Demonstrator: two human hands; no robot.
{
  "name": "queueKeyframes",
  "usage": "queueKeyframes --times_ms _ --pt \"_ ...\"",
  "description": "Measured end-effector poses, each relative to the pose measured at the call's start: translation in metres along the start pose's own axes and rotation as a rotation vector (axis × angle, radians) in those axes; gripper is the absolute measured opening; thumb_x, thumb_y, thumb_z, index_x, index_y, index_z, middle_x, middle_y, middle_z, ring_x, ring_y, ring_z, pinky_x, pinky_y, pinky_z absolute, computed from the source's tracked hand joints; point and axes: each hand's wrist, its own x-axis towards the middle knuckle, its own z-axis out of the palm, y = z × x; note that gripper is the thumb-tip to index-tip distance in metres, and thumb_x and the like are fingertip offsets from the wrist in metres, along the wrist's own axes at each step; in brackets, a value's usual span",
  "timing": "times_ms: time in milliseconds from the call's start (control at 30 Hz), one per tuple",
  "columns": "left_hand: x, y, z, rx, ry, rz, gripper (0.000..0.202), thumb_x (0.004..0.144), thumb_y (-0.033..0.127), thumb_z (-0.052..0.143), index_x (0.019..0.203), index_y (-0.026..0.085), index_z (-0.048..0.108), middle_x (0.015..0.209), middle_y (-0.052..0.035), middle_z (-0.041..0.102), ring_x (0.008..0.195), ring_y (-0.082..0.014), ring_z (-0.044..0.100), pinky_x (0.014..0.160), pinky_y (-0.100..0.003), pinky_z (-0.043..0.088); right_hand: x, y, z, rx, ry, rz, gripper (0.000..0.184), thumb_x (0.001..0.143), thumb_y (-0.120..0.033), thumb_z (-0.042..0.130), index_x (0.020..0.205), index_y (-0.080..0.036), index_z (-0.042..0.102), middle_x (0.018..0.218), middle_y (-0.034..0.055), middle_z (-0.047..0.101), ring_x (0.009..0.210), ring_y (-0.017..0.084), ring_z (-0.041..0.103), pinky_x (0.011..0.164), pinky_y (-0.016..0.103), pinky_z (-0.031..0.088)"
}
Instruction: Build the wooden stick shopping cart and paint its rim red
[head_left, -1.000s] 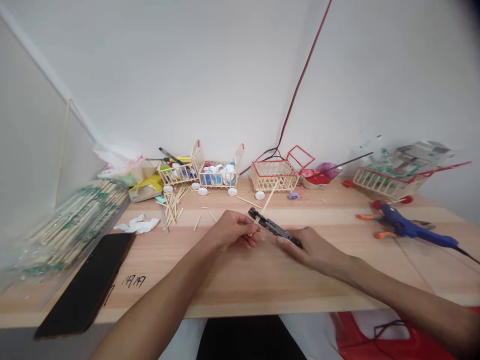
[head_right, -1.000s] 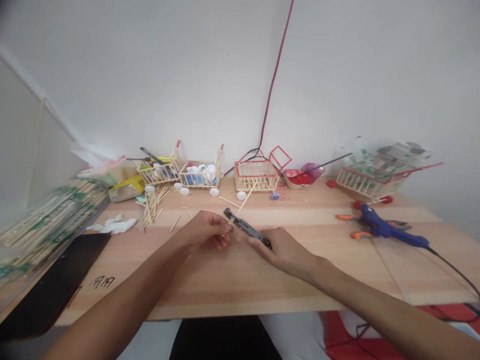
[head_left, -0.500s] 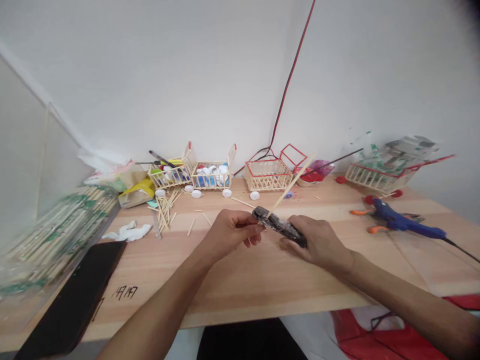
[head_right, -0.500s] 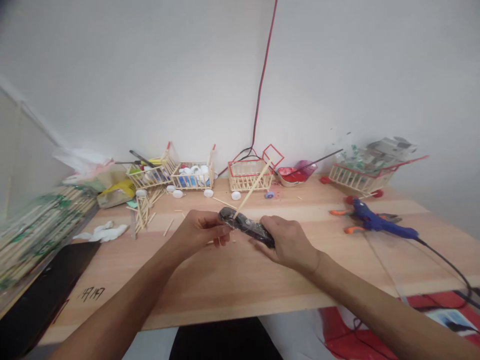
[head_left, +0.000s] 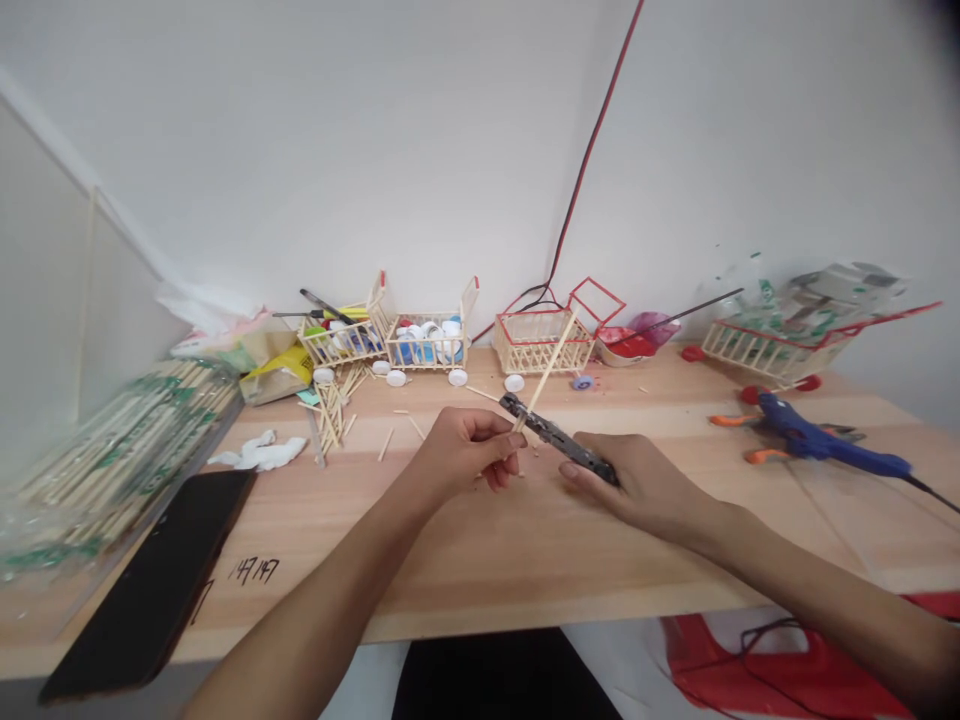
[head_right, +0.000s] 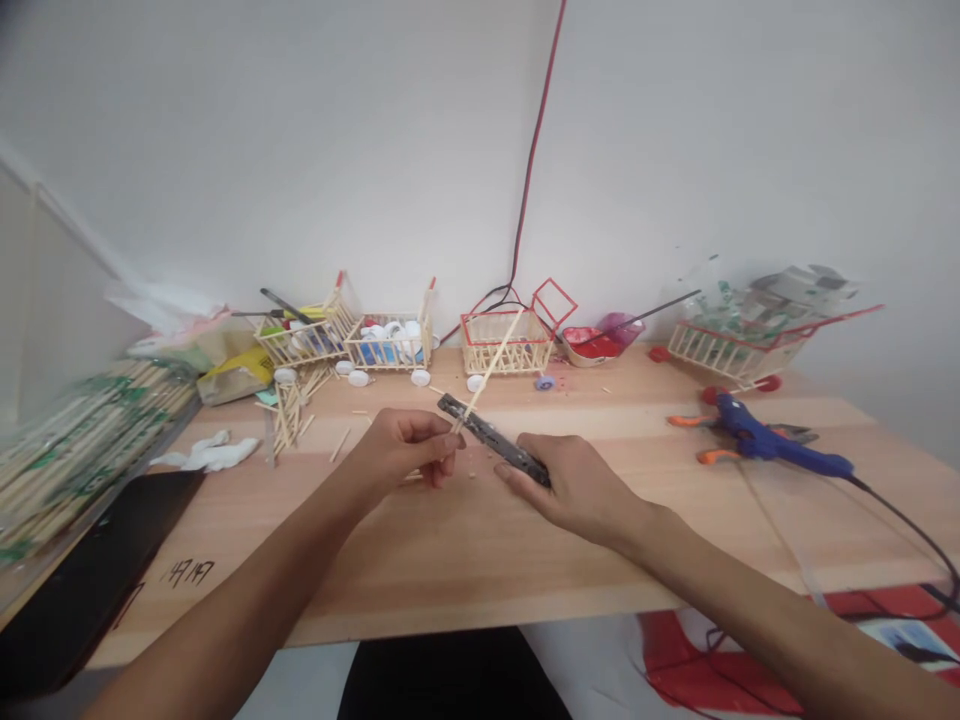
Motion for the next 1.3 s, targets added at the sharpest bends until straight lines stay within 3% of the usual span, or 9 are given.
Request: queueKeyframes --times_ms 333,500,767,933,1167,1300 --pt "0.011 -0.017 -0.007 -0.058 0.089 -0.248 0.016 0.074 0.021 0.074 0.072 0.008 0.065 0.056 -0.0027 0.065 0.042 -0.0098 0.058 0.042 -0.020 0.047 0.012 -0.001 0.013 0.110 -0.149 0.046 0.042 0.092 -0.052 0.040 0.074 -0.018 0.057 0.065 0.0019 0.059 0.058 0.014 0.049 0.056 0.028 0.034" --pt "0.013 -0.017 -0.009 -0.046 0.111 -0.290 0.013 0.079 0.014 0.069 0.069 0.008 0.062 0.054 -0.0022 0.064 0.041 -0.0100 0.059 0.040 -0.020 0.047 0.016 -0.004 0.015 0.129 -0.173 0.049 0.046 0.092 -0.055 0.039 0.080 -0.017 0.062 0.070 0.0038 0.064 0.061 0.016 0.054 0.059 0.029 0.035" --pt "0.011 -0.012 -0.009 -0.030 0.126 -0.299 0.015 0.084 0.008 0.059 0.070 0.008 0.062 0.054 -0.0023 0.064 0.041 -0.0095 0.058 0.040 -0.019 0.047 0.016 -0.001 0.018 0.104 -0.163 0.059 0.049 0.091 -0.058 0.038 0.073 -0.017 0.058 0.065 0.0033 0.061 0.057 0.015 0.051 0.056 0.028 0.033" --pt "0.012 -0.014 -0.012 -0.043 0.099 -0.282 0.011 0.078 0.014 0.070 0.071 0.008 0.063 0.055 -0.0028 0.065 0.042 -0.0100 0.059 0.041 -0.020 0.047 0.015 -0.003 0.017 0.099 -0.151 0.053 0.048 0.091 -0.056 0.039 0.077 -0.017 0.062 0.065 0.0037 0.062 0.057 0.015 0.052 0.056 0.028 0.034" --pt "0.008 -0.014 -0.013 -0.066 -0.010 -0.224 0.040 0.062 0.039 0.084 0.081 0.008 0.068 0.060 -0.0026 0.066 0.046 -0.0098 0.060 0.046 -0.020 0.049 0.005 -0.005 0.018 0.052 -0.073 0.050 0.043 0.092 -0.053 0.039 0.075 -0.019 0.059 0.070 0.0048 0.065 0.061 0.017 0.055 0.059 0.028 0.036" --pt "0.007 -0.017 -0.012 -0.070 -0.077 -0.234 0.047 0.056 0.045 0.085 0.077 0.008 0.067 0.060 -0.0033 0.066 0.045 -0.0101 0.060 0.046 -0.022 0.048 -0.005 -0.007 0.017 0.044 -0.094 0.101 0.046 0.092 -0.056 0.038 0.074 -0.018 0.059 0.068 0.0064 0.065 0.059 0.017 0.054 0.058 0.029 0.035"
